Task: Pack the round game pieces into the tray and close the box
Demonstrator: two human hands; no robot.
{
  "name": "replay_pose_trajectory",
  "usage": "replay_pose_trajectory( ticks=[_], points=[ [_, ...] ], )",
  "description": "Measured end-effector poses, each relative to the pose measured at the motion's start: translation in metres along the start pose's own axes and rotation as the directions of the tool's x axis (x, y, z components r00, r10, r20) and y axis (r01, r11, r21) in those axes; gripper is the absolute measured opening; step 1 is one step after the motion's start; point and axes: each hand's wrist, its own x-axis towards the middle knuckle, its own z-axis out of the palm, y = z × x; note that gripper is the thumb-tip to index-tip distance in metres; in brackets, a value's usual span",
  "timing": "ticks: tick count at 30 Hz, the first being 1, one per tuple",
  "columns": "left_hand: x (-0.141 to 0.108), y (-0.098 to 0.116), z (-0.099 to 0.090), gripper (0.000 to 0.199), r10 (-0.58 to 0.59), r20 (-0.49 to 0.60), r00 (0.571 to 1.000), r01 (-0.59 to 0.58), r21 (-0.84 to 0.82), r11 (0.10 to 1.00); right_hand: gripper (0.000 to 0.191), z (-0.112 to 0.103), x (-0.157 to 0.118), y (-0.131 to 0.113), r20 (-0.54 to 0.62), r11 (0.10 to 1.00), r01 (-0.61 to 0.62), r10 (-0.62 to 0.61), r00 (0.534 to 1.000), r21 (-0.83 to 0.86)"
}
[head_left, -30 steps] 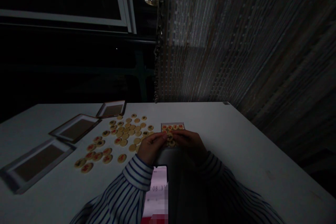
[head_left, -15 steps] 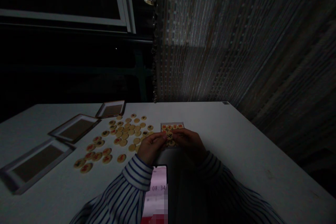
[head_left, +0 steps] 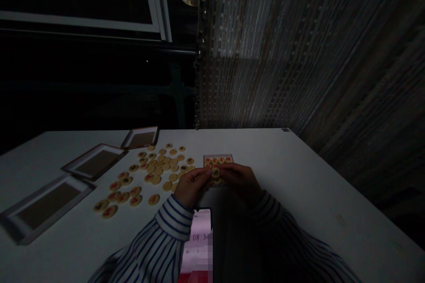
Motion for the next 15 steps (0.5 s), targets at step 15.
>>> replay_pose_trajectory(
  ticks=[15],
  points=[
    [0.0006, -0.0015, -0.0003, 0.033, -0.022, 0.015, 1.0, 0.022, -0.012, 1.0, 0.021, 0.0041, 0.0004, 0.0062, -0.019, 1.0, -0.024, 0.024, 1.0, -0.011]
  ],
)
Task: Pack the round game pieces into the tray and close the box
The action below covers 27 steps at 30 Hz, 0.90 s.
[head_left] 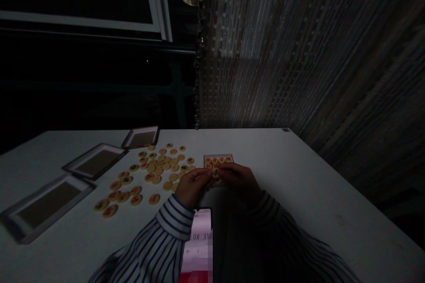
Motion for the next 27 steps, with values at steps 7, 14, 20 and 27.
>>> replay_pose_trajectory(
  ticks=[7, 14, 20, 27],
  points=[
    [0.0002, -0.0037, -0.0001, 0.032, 0.006, 0.038, 0.999, -0.007, 0.008, 1.0, 0.022, -0.0004, -0.0011, -0.0021, 0.01, 0.995, 0.003, -0.002, 1.0, -0.096],
    [0.0017, -0.003, -0.0012, 0.034, -0.029, 0.059, 0.998, 0.027, 0.032, 0.999, 0.019, -0.002, -0.0003, -0.0017, 0.021, 0.977, 0.101, -0.099, 0.995, -0.186],
    [0.0004, 0.0019, -0.0008, 0.032, -0.005, 0.062, 0.998, 0.003, 0.029, 1.0, 0.025, -0.0028, 0.0003, 0.0001, 0.125, 0.83, 0.405, -0.387, 0.913, -0.383],
    [-0.0019, 0.0027, 0.001, 0.03, -0.014, 0.048, 0.999, 0.013, 0.015, 1.0, 0.023, -0.0063, 0.003, -0.0003, 0.165, 0.626, 0.534, -0.549, 0.819, -0.569]
  ],
)
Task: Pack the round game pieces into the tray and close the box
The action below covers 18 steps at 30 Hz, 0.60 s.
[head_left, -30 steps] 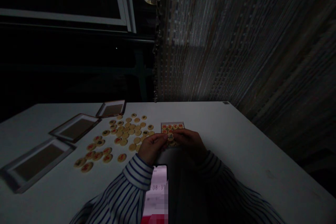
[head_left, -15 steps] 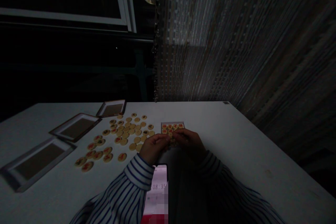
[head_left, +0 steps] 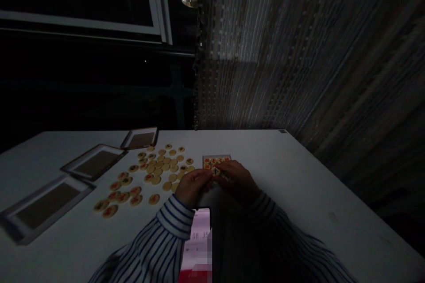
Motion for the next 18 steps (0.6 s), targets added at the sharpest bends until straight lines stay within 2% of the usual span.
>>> replay_pose_trajectory(
  ticks=[7, 11, 18],
  points=[
    [0.001, 0.003, -0.001, 0.034, 0.076, -0.111, 0.991, -0.076, 0.008, 0.997, 0.024, -0.014, 0.007, 0.001, -0.036, 0.999, 0.029, -0.029, 0.999, -0.019],
    [0.003, 0.004, -0.006, 0.033, 0.129, -0.185, 0.974, -0.118, 0.066, 0.991, 0.024, -0.025, 0.013, 0.004, 0.034, 0.999, -0.044, 0.044, 0.998, 0.013],
    [0.006, 0.002, -0.012, 0.026, 0.179, -0.218, 0.959, -0.131, 0.217, 0.967, 0.024, -0.043, 0.025, 0.018, 0.221, 0.991, -0.129, 0.136, 0.966, -0.045]
  ],
)
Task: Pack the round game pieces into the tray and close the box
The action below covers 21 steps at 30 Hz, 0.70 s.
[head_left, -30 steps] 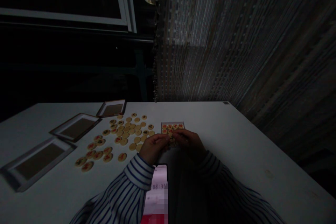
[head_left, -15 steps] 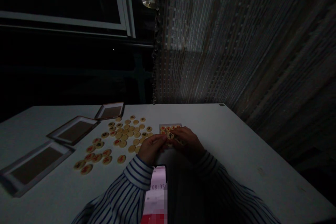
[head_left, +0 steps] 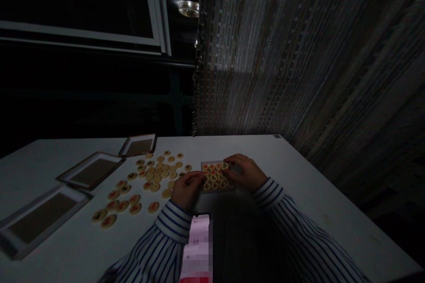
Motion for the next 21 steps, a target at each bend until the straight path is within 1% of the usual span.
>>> replay_pose_trajectory(
  ticks=[4, 8, 14, 17, 19, 21],
  points=[
    [-0.002, 0.004, 0.0, 0.021, 0.058, -0.042, 0.997, -0.052, 0.115, 0.992, 0.026, -0.009, 0.006, 0.012, 0.15, 0.997, -0.043, 0.052, 0.987, -0.064],
    [-0.004, 0.011, 0.002, 0.02, 0.033, -0.037, 0.999, -0.028, 0.122, 0.992, 0.03, -0.013, 0.01, 0.023, 0.276, 0.993, -0.046, 0.074, 0.958, -0.107],
    [-0.005, 0.013, 0.004, 0.016, 0.064, -0.055, 0.996, -0.053, 0.169, 0.984, 0.03, -0.008, 0.013, 0.029, 0.393, 0.985, -0.045, 0.107, 0.913, -0.164],
    [-0.004, 0.012, 0.003, 0.017, 0.076, -0.047, 0.996, -0.066, 0.183, 0.981, 0.025, -0.002, 0.014, 0.03, 0.452, 0.978, -0.026, 0.12, 0.884, -0.209],
    [-0.003, 0.011, 0.002, 0.018, 0.072, -0.038, 0.997, -0.064, 0.186, 0.98, 0.022, 0.002, 0.014, 0.032, 0.474, 0.974, -0.013, 0.121, 0.872, -0.226],
    [-0.003, 0.01, 0.002, 0.017, 0.07, -0.033, 0.997, -0.063, 0.184, 0.981, 0.021, 0.005, 0.013, 0.034, 0.478, 0.972, 0.002, 0.113, 0.871, -0.234]
  ],
)
